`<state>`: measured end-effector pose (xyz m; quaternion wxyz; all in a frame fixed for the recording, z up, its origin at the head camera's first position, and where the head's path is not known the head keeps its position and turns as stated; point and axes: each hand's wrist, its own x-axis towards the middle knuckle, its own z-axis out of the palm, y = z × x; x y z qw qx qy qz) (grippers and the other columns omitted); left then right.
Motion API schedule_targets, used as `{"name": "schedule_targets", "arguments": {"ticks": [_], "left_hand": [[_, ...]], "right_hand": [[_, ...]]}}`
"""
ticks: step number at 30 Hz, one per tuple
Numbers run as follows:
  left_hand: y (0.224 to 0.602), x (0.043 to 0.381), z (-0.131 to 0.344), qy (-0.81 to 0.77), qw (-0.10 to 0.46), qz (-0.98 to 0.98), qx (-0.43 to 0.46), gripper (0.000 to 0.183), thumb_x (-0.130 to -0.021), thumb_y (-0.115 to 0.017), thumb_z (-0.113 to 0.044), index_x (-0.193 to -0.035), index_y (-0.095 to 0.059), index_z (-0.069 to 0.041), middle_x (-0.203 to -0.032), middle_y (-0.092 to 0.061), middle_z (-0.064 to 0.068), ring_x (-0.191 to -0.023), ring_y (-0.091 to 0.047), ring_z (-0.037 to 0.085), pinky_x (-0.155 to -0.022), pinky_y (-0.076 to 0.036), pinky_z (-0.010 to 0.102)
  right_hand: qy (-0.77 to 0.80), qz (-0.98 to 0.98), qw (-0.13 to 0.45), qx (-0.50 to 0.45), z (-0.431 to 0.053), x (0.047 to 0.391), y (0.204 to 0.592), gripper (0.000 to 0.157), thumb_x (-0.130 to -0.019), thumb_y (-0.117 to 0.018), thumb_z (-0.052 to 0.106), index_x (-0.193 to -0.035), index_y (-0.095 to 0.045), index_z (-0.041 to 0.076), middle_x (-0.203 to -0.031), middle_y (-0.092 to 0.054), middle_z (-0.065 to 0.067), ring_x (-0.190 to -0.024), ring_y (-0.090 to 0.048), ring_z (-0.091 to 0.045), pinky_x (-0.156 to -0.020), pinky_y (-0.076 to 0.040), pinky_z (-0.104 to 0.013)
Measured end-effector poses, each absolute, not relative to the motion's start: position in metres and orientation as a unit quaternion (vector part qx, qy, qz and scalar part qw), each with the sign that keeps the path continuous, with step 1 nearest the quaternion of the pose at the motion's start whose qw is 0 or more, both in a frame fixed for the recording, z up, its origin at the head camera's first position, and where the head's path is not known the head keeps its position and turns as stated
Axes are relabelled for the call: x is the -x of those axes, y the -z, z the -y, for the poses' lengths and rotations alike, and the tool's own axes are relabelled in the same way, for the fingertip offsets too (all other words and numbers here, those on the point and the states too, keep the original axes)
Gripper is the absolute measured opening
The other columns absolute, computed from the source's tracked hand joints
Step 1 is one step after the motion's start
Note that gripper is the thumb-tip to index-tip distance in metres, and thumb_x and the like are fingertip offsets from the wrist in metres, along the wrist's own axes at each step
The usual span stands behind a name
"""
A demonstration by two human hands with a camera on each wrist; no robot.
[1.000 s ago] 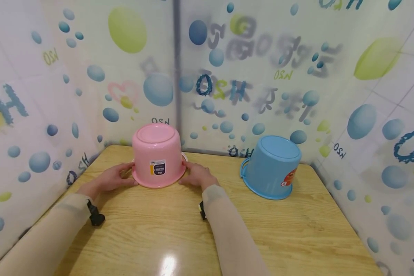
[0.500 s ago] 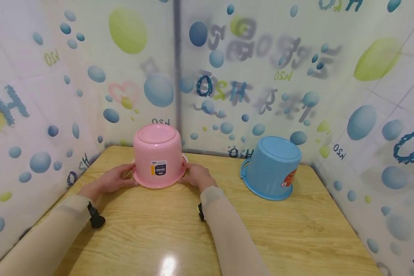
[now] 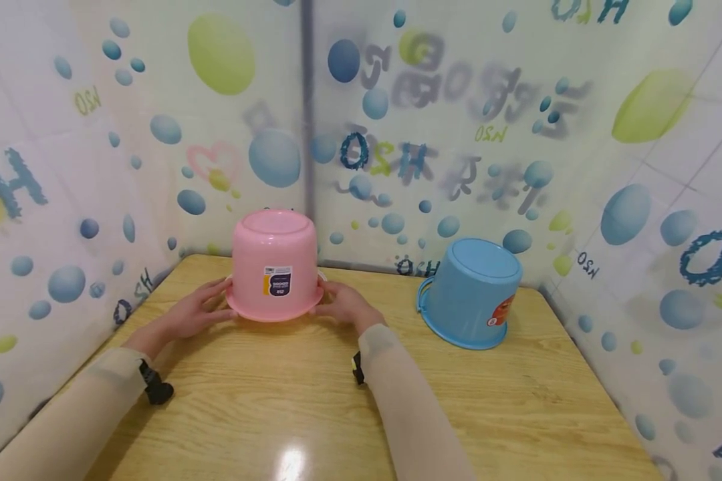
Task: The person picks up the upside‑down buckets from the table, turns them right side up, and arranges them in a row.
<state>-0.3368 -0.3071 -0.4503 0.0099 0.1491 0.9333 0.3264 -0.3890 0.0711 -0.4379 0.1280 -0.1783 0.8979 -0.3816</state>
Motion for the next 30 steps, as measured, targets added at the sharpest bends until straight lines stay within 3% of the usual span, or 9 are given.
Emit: {"name": "schedule_targets", "arguments": {"ticks": [9,16,22,30], "left_hand": [[0.445,0.329,0.308,-0.347,-0.001,-0.929,-0.131,0.091,-0.106,-0.069,-0.055,-0.176,-0.026,-0.016,-0.181,-0.020,0.028,-0.163,-0.020,0.060,-0.125,-0.025,0.081],[0.438,0.325,0.303,-0.379,-0.026,-0.918,-0.110,0.086,-0.110,-0.059,-0.060,-0.177,-0.024,-0.019,-0.181,-0.020,0.025,-0.164,-0.020,0.057,-0.125,-0.023,0.083],[0.430,0.325,0.298,-0.405,-0.056,-0.906,-0.110,0.079,-0.112,-0.060,-0.051,-0.176,-0.026,-0.018,-0.179,-0.024,0.026,-0.162,-0.023,0.054,-0.125,-0.024,0.082],[0.425,0.323,0.296,-0.426,-0.094,-0.890,-0.133,0.076,-0.112,-0.066,-0.037,-0.175,-0.030,-0.016,-0.178,-0.012,0.029,-0.162,-0.016,0.059,-0.121,-0.023,0.086]], "right_hand": [[0.383,-0.897,0.138,0.172,-0.076,0.387,0.430,0.083,-0.094,-0.076,0.070,-0.166,-0.041,0.052,-0.177,-0.042,-0.006,-0.165,-0.035,-0.040,-0.133,-0.028,-0.068],[0.422,-0.883,0.142,0.150,-0.073,0.384,0.421,0.084,-0.091,-0.070,0.081,-0.166,-0.043,0.052,-0.178,-0.039,-0.008,-0.165,-0.036,-0.040,-0.131,-0.031,-0.067],[0.450,-0.870,0.124,0.159,-0.071,0.382,0.417,0.079,-0.098,-0.066,0.076,-0.167,-0.041,0.049,-0.178,-0.039,-0.007,-0.160,-0.044,-0.042,-0.129,-0.039,-0.062],[0.490,-0.848,0.093,0.180,-0.068,0.381,0.413,0.078,-0.102,-0.054,0.080,-0.169,-0.043,0.041,-0.175,-0.046,-0.003,-0.160,-0.046,-0.036,-0.128,-0.041,-0.060]]}}
